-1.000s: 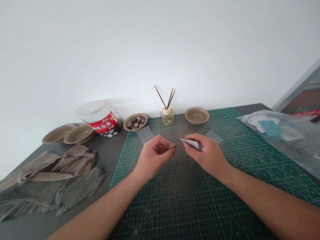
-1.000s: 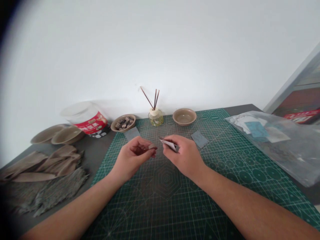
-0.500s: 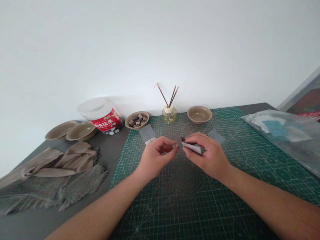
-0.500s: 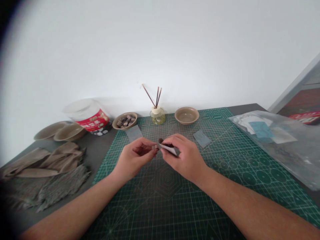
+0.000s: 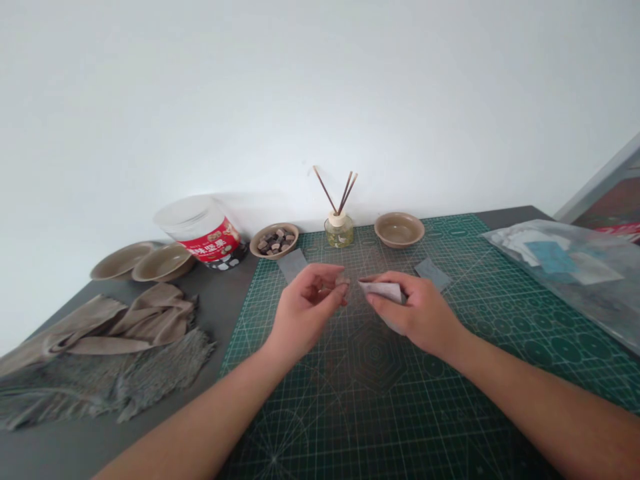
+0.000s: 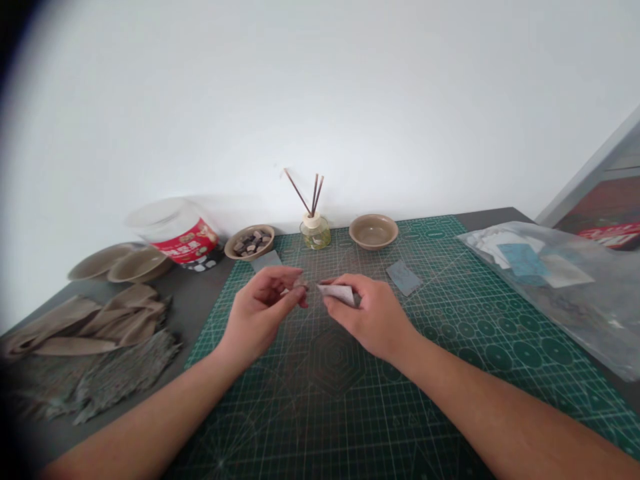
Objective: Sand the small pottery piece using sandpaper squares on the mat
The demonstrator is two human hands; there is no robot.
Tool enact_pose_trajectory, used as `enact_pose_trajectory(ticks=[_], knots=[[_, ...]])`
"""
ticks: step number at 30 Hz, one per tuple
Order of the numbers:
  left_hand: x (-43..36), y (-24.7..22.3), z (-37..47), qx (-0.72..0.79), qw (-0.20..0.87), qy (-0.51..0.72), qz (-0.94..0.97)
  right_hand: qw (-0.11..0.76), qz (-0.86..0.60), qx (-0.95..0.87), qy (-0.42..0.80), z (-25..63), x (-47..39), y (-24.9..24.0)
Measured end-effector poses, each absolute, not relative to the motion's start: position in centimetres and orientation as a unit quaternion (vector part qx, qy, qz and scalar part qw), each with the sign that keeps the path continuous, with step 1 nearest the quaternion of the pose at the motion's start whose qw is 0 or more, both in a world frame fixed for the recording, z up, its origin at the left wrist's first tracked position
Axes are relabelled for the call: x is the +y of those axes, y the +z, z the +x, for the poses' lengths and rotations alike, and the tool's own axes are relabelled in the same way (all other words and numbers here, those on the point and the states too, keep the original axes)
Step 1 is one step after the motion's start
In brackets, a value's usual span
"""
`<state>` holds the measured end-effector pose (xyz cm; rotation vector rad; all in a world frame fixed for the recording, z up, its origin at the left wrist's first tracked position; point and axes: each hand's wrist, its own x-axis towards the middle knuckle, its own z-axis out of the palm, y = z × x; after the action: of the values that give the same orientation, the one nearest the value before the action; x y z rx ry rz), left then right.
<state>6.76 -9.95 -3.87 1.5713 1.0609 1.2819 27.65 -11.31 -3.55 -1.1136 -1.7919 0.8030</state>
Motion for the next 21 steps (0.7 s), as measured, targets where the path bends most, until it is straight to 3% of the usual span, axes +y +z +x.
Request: enact_pose_trajectory(ticks=[2,4,10,13,17,21], knots=[[-9.7,-4.0,6.6,0.418,0.422,0.525,0.61,0.373,-0.437,-0.69,0.441,27.5,-11.2,-4.0],[-9.5,-4.3,6.5,0.402,0.442,0.539,0.594,0.335,-0.426,-0.685,0.487,27.4,-11.0,-4.7],[-9.5,-4.4,6.3,0.405,0.446,0.549,0.58,0.345,-0.498,-0.762,0.23,27.7,-10.1,-5.7],[-9.9,-3.9,6.4,0.409,0.432,0.537,0.599,0.364,-0.478,-0.779,0.18,28.0,-10.1,-5.1],[-10.4,-3.4,6.8,0.379,0.442,0.533,0.614,0.408,-0.396,-0.713,0.411,27.7,-10.6,-4.2],[-10.6,-3.4,7.0,0.331,0.519,0.509,0.601,0.427,-0.303,-0.574,0.63,27.1,-11.2,-3.7]])
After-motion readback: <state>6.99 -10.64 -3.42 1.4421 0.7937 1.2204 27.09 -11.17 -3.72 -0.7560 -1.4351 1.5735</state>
